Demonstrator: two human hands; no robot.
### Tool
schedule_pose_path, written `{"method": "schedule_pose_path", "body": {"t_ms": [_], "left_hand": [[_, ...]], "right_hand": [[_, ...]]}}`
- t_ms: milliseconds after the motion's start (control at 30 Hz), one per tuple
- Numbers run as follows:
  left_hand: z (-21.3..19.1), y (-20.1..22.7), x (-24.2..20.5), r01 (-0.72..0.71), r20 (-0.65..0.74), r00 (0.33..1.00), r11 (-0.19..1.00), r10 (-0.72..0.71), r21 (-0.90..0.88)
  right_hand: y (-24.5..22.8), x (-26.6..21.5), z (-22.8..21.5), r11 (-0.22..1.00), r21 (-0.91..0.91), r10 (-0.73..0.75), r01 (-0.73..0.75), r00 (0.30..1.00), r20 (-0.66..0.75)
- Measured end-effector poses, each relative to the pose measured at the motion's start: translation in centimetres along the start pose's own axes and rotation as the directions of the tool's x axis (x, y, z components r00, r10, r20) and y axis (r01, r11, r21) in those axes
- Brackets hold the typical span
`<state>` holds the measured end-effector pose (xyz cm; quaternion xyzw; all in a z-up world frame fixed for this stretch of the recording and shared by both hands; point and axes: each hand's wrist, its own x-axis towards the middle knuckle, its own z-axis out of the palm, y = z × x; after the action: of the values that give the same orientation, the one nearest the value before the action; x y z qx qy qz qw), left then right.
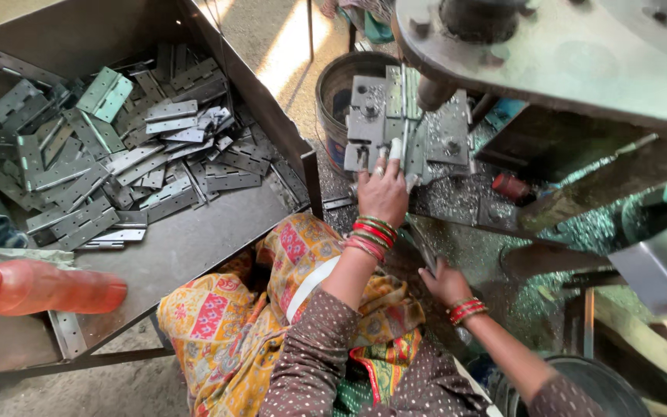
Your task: The person sits on the floor and repeatedly places metal hinge pieces into a manual punching machine, operates the lever to punch holes, and removes the finished pieces. The person also wraps adhesive tape around their fingers during the task.
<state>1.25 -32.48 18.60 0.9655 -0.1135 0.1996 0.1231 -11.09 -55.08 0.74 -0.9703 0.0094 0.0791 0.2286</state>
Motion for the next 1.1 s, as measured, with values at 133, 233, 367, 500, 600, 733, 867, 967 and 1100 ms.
{"method": "schedule_pose_path", "body": {"t_ms": [133,233,367,500,600,733,867,967,1100], "left_hand": [[-0.3,-0.9,1.4,-0.004,0.075,0.997,1.000,0.004,-0.003],[0.2,-0.3,0.2,-0.015,-0.028,0.999,1.000,0.015,-0.022],[-0.1,-0.3,0.3,-0.008,-0.004,1.000,1.000,0.008,-0.019],[-0.6,-0.4,0.4,-0.010,-0.025,1.000,1.000,0.011,0.013],[-0.7,-0.1,-0.7,-0.015,0.037,0.999,0.998,0.017,-0.062],[0.3,-0.8,2.1,-0.024,-0.164,0.986,0.999,0.029,0.032],[2.6,0.1,3.3,0.029,-0.006,1.000,1.000,-0.029,0.000],[2.9,-0.3,4.2,0.028,-0.018,0.999,0.999,-0.028,-0.030],[2.8,-0.6,2.7,0.013,0.007,1.000,1.000,-0.013,-0.004]], "right_hand": [[-0.2,3.3,-1.9,0.970,-0.186,0.187,-0.158,0.971,0.149],[0.5,2.5,-3.9,0.984,-0.120,0.150,-0.130,0.973,0.176],[0.3,1.7,-1.8,0.984,-0.073,0.174,-0.165,0.976,0.134],[0.6,0.7,1.4,0.999,0.022,0.034,-0.035,0.999,0.021],[0.9,-0.7,-0.4,0.995,0.034,0.090,-0.094,0.990,0.108],[-0.7,4.0,-5.9,0.971,-0.159,0.212,-0.179,0.950,0.227],[-0.6,1.7,-4.6,0.980,-0.145,0.159,-0.136,0.974,0.163],[-0.8,0.1,-0.8,0.990,-0.115,0.079,-0.078,0.997,0.011],[-0.3,0.5,0.1,0.991,-0.063,0.123,-0.118,0.989,0.079]]}}
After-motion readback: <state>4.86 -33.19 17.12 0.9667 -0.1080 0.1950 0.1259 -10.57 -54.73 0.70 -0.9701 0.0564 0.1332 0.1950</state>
